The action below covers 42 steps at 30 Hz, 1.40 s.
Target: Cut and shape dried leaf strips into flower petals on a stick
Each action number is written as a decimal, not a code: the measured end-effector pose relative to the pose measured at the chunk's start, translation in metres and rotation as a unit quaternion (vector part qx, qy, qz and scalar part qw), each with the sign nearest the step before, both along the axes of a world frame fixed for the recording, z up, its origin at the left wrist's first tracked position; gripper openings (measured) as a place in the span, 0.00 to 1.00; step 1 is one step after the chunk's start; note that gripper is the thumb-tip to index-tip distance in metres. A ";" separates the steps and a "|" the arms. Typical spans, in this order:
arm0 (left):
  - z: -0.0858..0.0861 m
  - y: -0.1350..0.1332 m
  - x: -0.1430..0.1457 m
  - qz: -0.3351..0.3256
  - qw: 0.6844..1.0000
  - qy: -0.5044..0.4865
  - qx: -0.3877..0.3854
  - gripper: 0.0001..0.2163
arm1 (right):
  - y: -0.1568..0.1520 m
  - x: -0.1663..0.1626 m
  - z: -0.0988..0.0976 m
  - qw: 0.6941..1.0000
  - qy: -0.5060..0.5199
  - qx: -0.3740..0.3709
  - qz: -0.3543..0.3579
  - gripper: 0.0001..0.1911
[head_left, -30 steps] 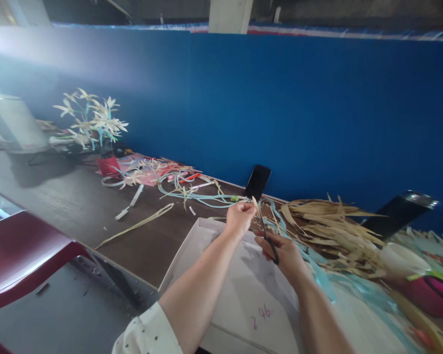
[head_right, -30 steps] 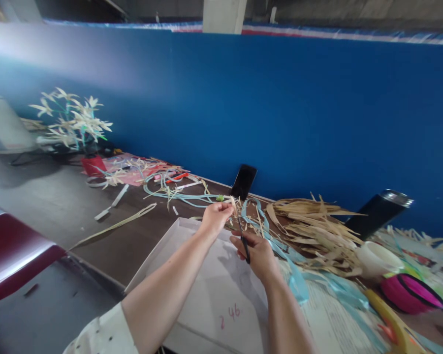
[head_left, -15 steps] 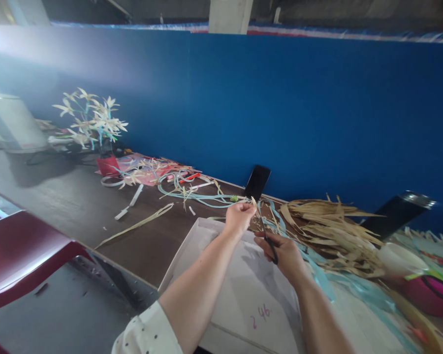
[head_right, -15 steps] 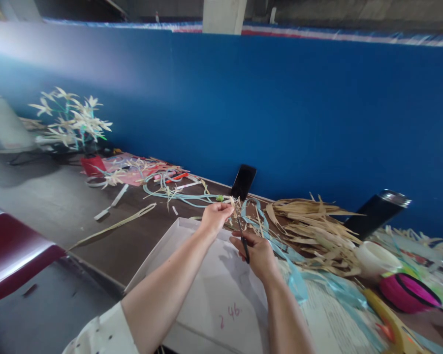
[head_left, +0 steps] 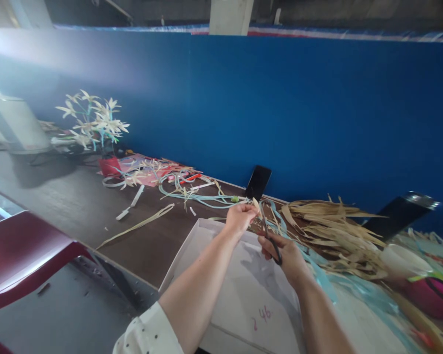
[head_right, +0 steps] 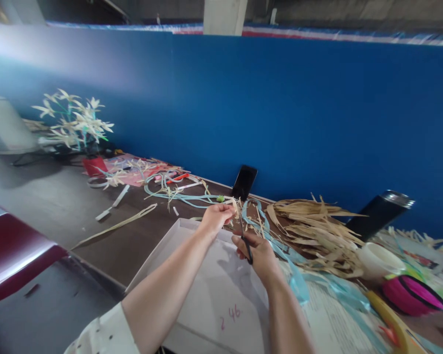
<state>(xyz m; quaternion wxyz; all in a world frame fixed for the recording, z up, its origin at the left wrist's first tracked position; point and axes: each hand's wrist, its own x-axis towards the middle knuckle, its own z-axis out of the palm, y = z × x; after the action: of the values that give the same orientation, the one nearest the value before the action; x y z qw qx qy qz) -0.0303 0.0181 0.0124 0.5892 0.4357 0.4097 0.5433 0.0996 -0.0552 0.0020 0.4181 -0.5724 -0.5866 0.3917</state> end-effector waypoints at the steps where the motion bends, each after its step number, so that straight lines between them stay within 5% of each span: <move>1: 0.000 0.000 0.000 -0.008 1.000 -0.001 0.001 0.06 | 0.000 0.001 0.000 1.000 0.003 0.000 -0.001 0.24; 42: 0.001 -0.004 -0.001 -0.061 0.998 0.014 0.004 0.08 | -0.002 -0.003 0.006 0.999 -0.022 -0.002 -0.032 0.18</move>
<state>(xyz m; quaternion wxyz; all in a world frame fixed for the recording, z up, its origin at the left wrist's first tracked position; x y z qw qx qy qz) -0.0310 0.0141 0.0137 0.6134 0.4697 0.3888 0.5020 0.0970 -0.0571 0.0082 0.4158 -0.6001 -0.5767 0.3666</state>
